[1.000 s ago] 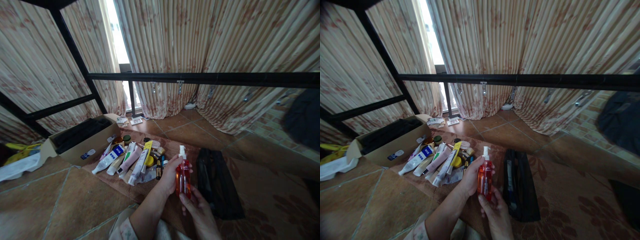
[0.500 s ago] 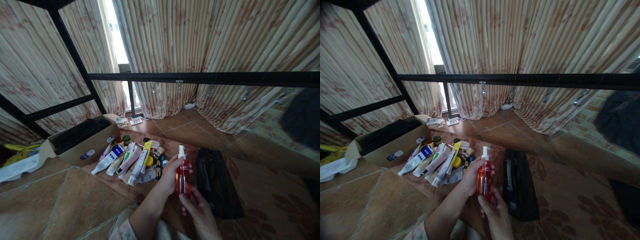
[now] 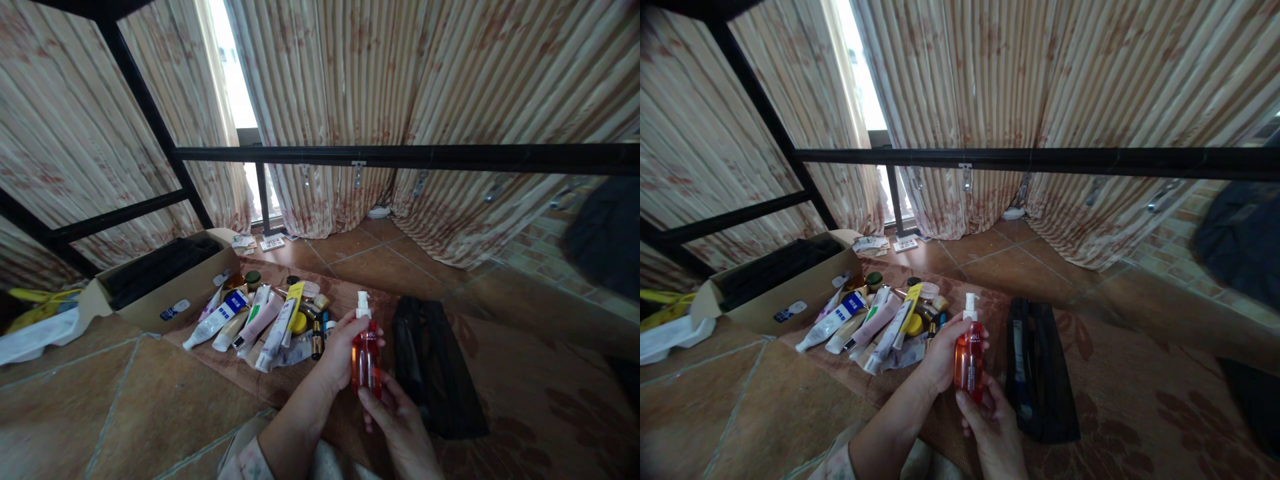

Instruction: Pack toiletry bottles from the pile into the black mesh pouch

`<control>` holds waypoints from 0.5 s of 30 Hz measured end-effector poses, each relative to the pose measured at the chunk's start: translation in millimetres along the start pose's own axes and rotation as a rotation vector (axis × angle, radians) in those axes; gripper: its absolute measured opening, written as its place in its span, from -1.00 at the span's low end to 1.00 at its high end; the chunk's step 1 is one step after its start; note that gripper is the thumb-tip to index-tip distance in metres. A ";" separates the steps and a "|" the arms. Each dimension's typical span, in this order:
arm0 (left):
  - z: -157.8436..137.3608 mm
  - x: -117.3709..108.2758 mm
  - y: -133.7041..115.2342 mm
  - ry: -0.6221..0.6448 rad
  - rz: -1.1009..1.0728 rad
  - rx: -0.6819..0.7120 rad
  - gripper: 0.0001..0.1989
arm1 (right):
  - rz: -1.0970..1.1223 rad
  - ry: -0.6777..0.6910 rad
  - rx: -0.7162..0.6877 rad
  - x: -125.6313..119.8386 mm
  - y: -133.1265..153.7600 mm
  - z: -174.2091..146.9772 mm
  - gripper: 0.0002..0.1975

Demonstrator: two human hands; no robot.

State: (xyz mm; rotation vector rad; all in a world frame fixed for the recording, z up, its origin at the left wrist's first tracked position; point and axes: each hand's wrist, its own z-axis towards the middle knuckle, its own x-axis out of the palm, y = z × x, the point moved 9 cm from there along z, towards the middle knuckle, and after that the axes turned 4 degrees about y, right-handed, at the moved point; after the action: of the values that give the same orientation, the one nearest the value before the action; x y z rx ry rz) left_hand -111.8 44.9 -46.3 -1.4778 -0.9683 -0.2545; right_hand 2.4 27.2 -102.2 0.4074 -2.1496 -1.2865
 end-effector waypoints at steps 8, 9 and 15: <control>0.8 -1.3 1.1 -0.007 -0.012 -0.004 -0.52 | 0.018 -0.035 0.003 -0.7 1.6 -1.7 -0.39; 0.8 -1.5 1.3 -0.007 -0.013 -0.004 -0.52 | 0.019 -0.028 0.009 -0.9 0.3 -1.3 -0.38; 0.5 -0.8 0.8 -0.004 -0.003 0.001 -0.56 | -0.007 -0.050 -0.019 -2.0 3.4 -3.1 -0.39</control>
State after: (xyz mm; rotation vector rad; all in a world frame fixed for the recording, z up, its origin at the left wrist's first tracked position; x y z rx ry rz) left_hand -112.0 45.2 -47.5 -1.4766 -0.9740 -0.2538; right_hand 6.1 27.7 -98.8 0.3796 -2.1767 -1.3335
